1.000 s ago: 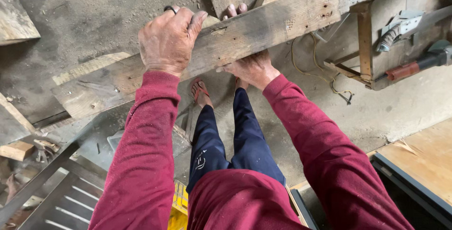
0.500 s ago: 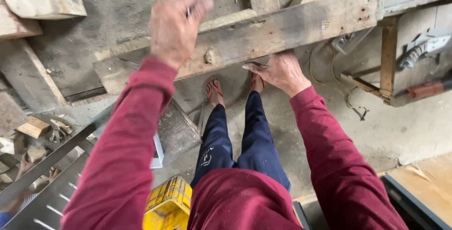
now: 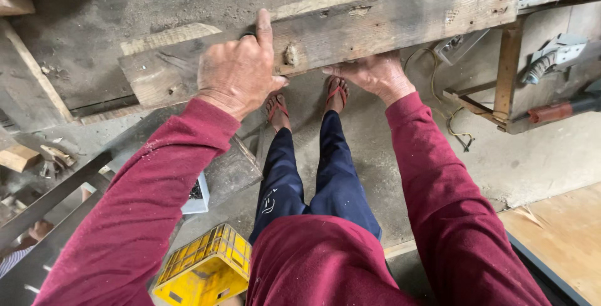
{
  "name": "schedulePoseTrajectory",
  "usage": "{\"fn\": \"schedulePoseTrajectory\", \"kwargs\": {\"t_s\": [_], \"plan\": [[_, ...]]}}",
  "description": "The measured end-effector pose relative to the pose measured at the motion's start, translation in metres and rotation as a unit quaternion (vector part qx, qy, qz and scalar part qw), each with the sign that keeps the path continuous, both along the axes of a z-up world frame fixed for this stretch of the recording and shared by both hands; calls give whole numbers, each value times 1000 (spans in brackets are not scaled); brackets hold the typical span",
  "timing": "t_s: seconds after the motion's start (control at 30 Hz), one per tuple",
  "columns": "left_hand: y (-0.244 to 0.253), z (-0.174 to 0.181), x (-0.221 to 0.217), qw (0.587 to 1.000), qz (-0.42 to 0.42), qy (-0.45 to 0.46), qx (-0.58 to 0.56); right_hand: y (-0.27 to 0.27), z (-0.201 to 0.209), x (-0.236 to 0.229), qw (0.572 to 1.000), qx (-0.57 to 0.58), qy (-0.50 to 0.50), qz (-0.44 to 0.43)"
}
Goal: The person assembles a wooden structure by hammering nails into small wooden blocks and attaching them to a larger wooden frame. They repeatedly pick up nails from a container, position the blocks, and secure them with a hammer.
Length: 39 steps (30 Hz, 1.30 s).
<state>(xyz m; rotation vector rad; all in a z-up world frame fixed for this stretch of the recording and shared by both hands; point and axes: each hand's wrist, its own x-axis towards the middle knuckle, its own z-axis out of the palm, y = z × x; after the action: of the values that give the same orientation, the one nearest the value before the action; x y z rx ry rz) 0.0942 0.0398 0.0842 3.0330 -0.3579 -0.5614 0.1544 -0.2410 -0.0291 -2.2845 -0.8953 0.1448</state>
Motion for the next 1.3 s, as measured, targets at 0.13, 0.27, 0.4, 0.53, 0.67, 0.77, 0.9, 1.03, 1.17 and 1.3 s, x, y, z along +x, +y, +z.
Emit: {"fn": "schedulePoseTrajectory", "kwargs": {"t_s": [0.13,0.27,0.4,0.53,0.67,0.77,0.9,1.03,1.17,1.3], "plan": [[-3,3,2,1000,18,-3,-17,-3,-9,2,998,18,37,-37],[-4,6,1,999,35,6,-35,-12,-15,-6,981,-95,165,-45],[-3,8,1,999,43,18,-25,-9,-18,-8,979,-180,96,-12],[-5,10,3,997,56,28,-33,-13,-15,-6,993,-20,109,-47],[-5,11,3,996,59,46,-39,-17,-18,-9,988,-77,129,-43],[-3,11,4,997,55,34,-41,-20,-28,-11,980,-132,145,-30],[-3,11,5,997,58,27,-52,-28,-42,-12,988,-120,94,-24],[-5,13,6,993,77,63,-56,-33,-49,-15,990,-90,106,-37],[-6,14,6,994,80,54,-50,-34,-50,-16,987,-129,93,-36],[-7,15,4,994,79,59,-52,-37,-52,-17,987,-105,114,-53]]}}
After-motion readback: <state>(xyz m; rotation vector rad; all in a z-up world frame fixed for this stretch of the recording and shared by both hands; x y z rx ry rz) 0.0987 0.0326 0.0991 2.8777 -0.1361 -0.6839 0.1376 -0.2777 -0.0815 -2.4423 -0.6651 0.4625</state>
